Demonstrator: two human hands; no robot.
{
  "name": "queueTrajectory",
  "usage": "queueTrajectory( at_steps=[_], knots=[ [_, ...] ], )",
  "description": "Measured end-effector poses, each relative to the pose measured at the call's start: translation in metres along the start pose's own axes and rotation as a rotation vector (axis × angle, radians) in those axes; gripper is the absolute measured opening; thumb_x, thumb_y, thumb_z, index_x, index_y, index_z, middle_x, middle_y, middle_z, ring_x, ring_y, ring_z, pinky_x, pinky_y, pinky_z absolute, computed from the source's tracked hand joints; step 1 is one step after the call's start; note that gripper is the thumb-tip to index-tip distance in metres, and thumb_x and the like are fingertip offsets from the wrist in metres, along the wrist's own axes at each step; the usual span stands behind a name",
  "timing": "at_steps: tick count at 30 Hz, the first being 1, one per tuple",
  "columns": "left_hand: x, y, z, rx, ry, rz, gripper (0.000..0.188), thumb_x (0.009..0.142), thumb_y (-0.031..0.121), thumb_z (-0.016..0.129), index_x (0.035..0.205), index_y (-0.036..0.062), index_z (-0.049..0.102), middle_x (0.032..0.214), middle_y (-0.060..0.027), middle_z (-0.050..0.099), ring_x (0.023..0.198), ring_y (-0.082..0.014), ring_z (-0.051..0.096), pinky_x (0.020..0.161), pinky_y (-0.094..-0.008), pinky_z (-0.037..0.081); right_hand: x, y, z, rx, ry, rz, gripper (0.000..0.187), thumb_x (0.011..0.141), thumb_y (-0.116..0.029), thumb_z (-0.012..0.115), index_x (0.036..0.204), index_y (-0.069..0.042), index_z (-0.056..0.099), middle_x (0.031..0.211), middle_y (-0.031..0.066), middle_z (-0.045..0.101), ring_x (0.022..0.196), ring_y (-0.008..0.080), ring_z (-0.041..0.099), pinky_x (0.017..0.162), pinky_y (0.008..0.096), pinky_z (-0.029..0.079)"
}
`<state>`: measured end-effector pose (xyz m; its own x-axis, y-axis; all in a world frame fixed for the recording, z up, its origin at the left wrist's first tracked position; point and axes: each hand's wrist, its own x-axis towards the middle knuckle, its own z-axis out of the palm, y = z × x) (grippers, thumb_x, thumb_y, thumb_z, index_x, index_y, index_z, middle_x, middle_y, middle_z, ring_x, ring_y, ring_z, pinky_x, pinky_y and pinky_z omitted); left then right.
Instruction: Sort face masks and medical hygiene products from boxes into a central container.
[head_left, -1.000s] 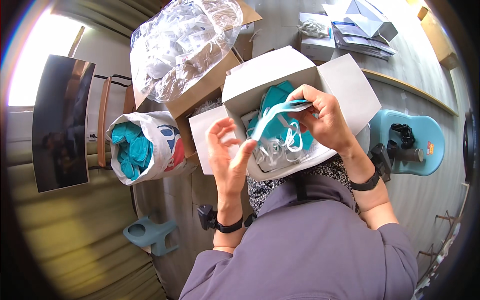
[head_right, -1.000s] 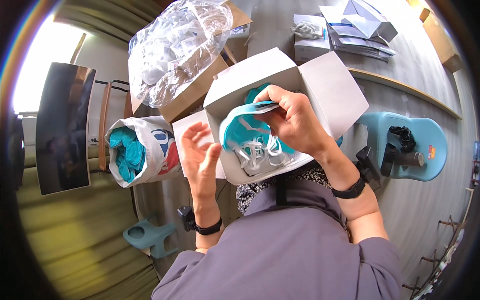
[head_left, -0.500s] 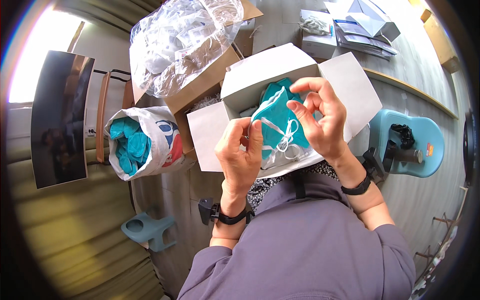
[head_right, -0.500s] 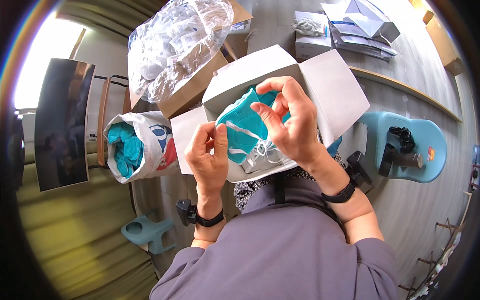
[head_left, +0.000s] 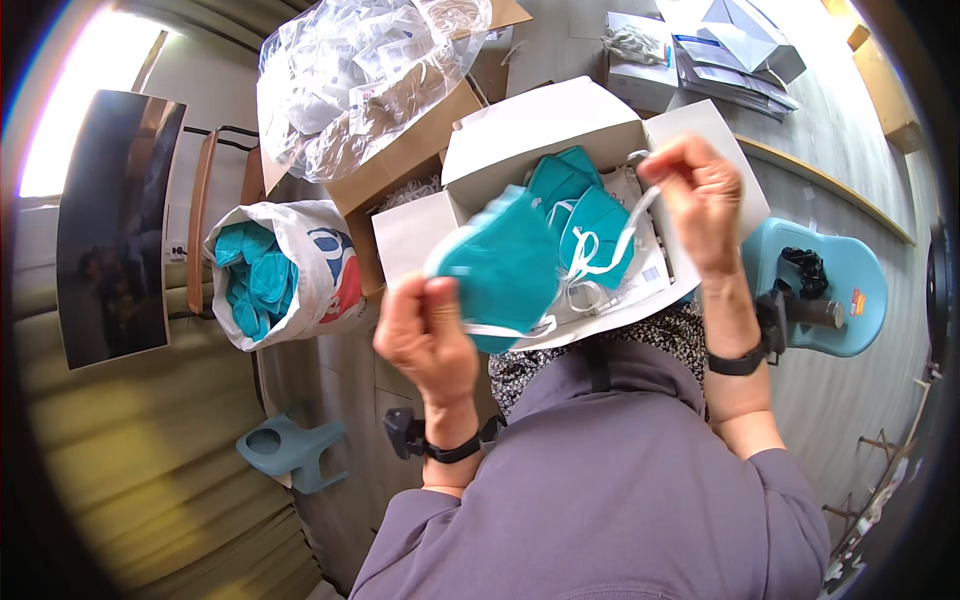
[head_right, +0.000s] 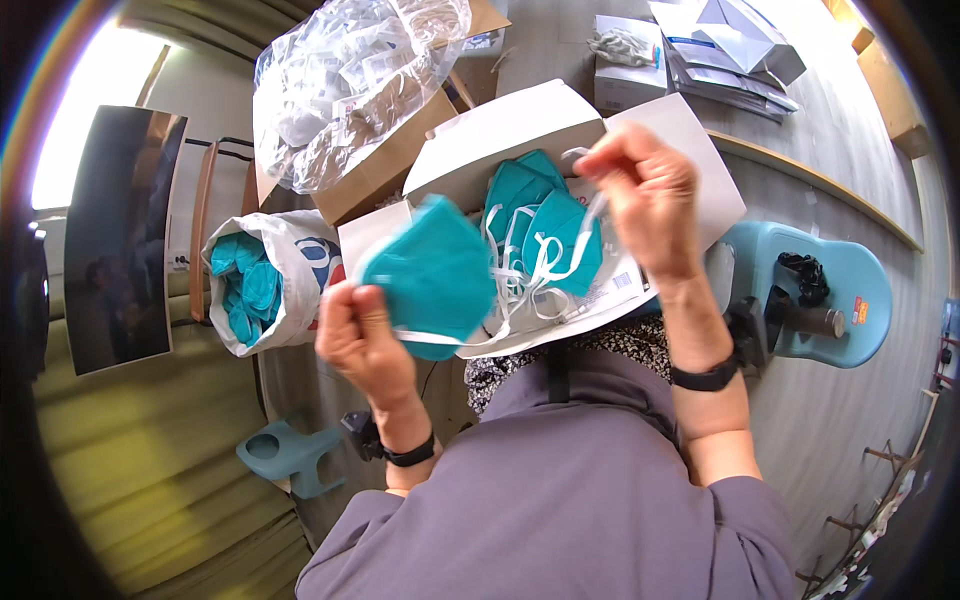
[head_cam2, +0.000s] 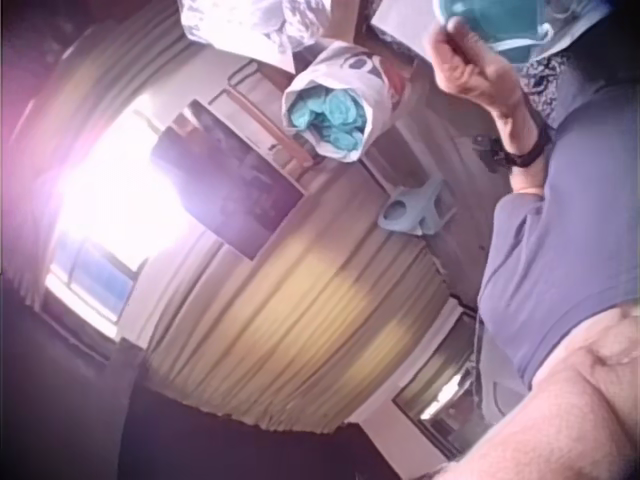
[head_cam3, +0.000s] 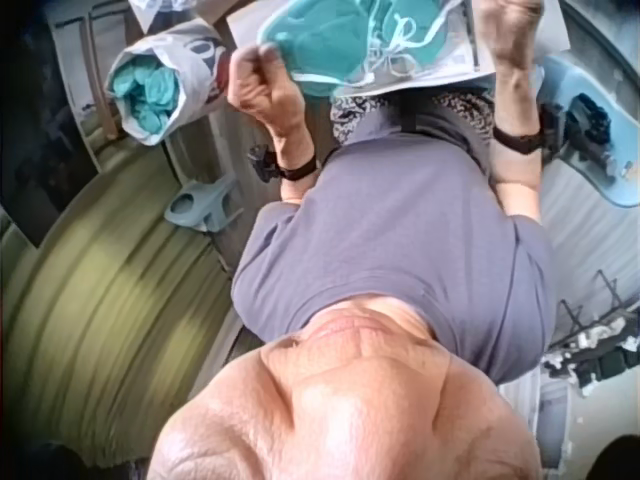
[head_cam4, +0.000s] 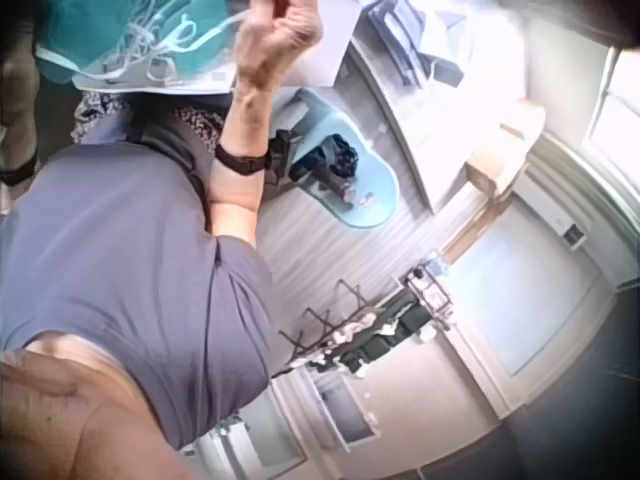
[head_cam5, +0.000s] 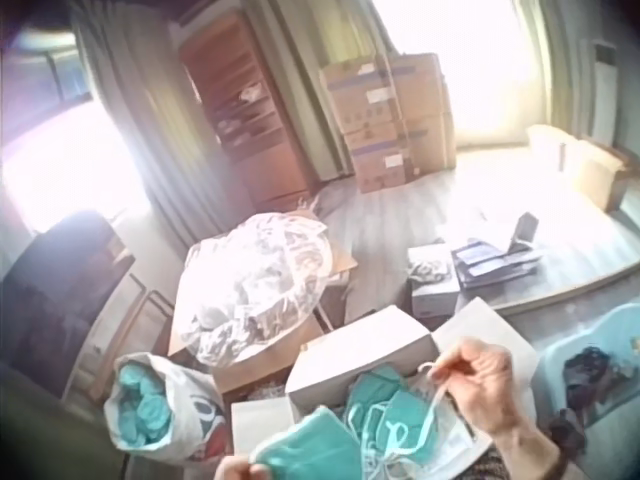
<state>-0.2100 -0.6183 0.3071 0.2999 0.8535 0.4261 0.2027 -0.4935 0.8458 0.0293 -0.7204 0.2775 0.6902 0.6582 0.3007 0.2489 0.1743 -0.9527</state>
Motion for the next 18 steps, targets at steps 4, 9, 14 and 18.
queueTrajectory(
  at_steps=[4,9,14,18],
  knots=[
    [0.010,-0.011,-0.002,-0.014,0.048,-0.124,0.017,0.101,0.015,0.061,0.093,-0.0002,0.060,0.075,0.0011,0.059,0.064,-0.0049,0.053,0.056,-0.0198,0.044,-0.003,-0.011,0.007,-0.244,-0.116,0.042,0.025,0.080,0.008,0.073,0.102,-0.004,0.070,0.098,0.0038,0.069,0.060,0.0030,0.049,0.055,0.0221,0.044],
    [0.002,-0.010,0.028,-0.331,-0.036,-0.226,0.019,0.097,0.015,0.067,0.102,-0.0002,0.058,0.082,-0.0025,0.062,0.063,-0.0072,0.055,0.050,-0.0225,0.048,-0.028,-0.022,0.050,0.039,-0.344,-0.025,0.031,0.076,0.007,0.078,0.103,-0.003,0.066,0.094,0.0033,0.062,0.059,0.0055,0.049,0.052,0.0241,0.041],
    [-0.009,-0.013,0.024,-0.452,-0.158,-0.327,0.023,0.095,0.011,0.070,0.112,0.0027,0.057,0.099,-0.0043,0.065,0.090,-0.0108,0.063,0.081,-0.0257,0.051,-0.046,-0.013,0.075,0.079,-0.392,-0.065,0.020,0.077,0.008,0.077,0.091,-0.001,0.065,0.081,0.0076,0.060,0.061,0.0150,0.056,0.056,0.0275,0.046],
    [-0.011,-0.022,0.013,-0.947,-0.291,-0.546,0.038,0.094,0.011,0.069,0.128,0.0010,0.054,0.117,-0.0096,0.066,0.104,-0.0190,0.065,0.095,-0.0325,0.051,-0.042,-0.019,0.059,0.185,-0.485,0.083,0.013,0.079,0.010,0.074,0.079,0.000,0.065,0.076,0.0042,0.062,0.067,0.0094,0.057,0.059,0.0245,0.045]
  ],
)
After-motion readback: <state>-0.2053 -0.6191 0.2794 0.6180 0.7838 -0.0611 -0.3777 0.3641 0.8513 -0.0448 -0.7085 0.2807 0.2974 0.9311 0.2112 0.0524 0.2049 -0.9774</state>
